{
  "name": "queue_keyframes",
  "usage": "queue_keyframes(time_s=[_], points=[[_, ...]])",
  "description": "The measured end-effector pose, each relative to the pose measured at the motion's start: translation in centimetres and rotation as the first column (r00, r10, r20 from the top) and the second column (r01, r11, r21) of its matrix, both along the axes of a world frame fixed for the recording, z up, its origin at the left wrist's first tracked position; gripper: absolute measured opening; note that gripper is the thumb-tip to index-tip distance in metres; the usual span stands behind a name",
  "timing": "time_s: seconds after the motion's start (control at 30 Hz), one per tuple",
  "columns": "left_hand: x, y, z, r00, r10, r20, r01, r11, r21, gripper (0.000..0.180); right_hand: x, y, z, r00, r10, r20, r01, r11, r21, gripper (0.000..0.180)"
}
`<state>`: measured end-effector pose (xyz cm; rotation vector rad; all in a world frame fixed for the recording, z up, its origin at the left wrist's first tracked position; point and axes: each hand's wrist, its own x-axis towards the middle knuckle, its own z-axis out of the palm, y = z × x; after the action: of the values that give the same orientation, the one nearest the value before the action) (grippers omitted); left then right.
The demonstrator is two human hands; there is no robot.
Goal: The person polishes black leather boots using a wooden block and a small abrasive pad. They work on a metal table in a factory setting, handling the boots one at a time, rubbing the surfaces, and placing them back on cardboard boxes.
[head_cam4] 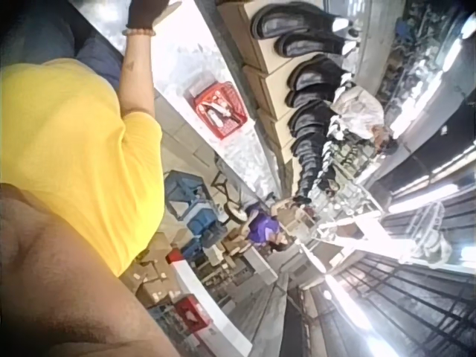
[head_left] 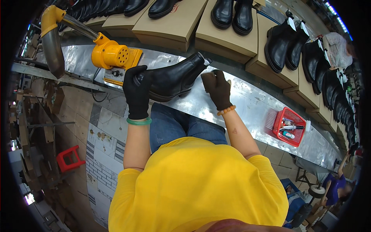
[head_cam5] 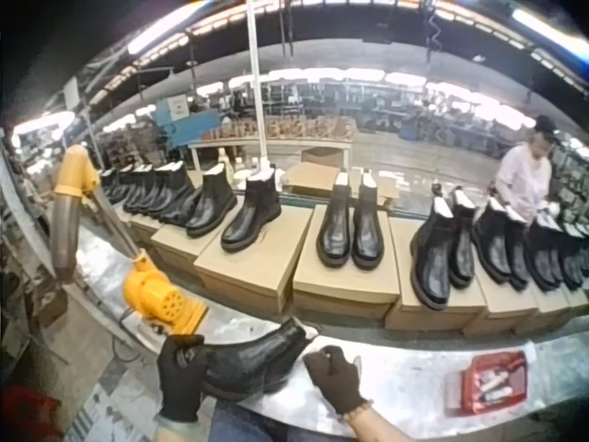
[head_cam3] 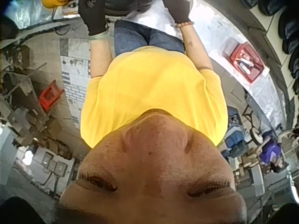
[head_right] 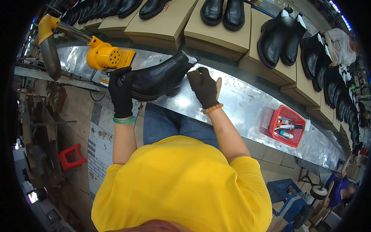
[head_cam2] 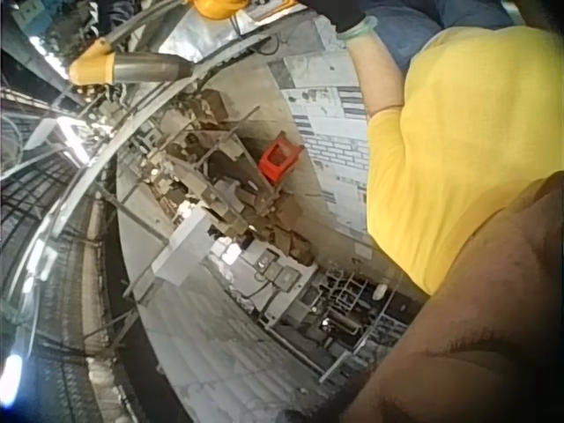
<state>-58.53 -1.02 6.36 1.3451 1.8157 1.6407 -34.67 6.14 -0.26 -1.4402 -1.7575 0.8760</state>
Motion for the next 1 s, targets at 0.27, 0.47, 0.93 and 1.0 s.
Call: queue_keyframes(time_s=[0.27,0.47,0.93,1.0], points=[[-2.7,-1.6,-1.2,0.984,-0.043,0.172,0.055,0.997,-0.063,0.034,10.9,-0.6,-5.0,0.924,-0.346,0.164,0.342,0.938,0.049,0.034],[-7.3,-6.4,-3.4,0.950,-0.111,0.293,0.212,0.916,-0.340,0.052,16.9,-1.9,-6.2,0.625,-0.239,0.743,0.341,0.940,0.015,0.042],[-1.8,-12.3,-8.6,0.481,-0.159,0.862,0.551,0.820,-0.156,0.077,6.4,-3.8,-6.8,0.867,0.009,0.498,-0.061,0.994,0.088,0.066],[-1.3,-11.8,-8.6,0.515,-0.180,0.838,0.504,0.854,-0.127,0.079,5.4,-4.6,-7.4,0.806,-0.037,0.590,-0.109,0.972,0.209,0.064]])
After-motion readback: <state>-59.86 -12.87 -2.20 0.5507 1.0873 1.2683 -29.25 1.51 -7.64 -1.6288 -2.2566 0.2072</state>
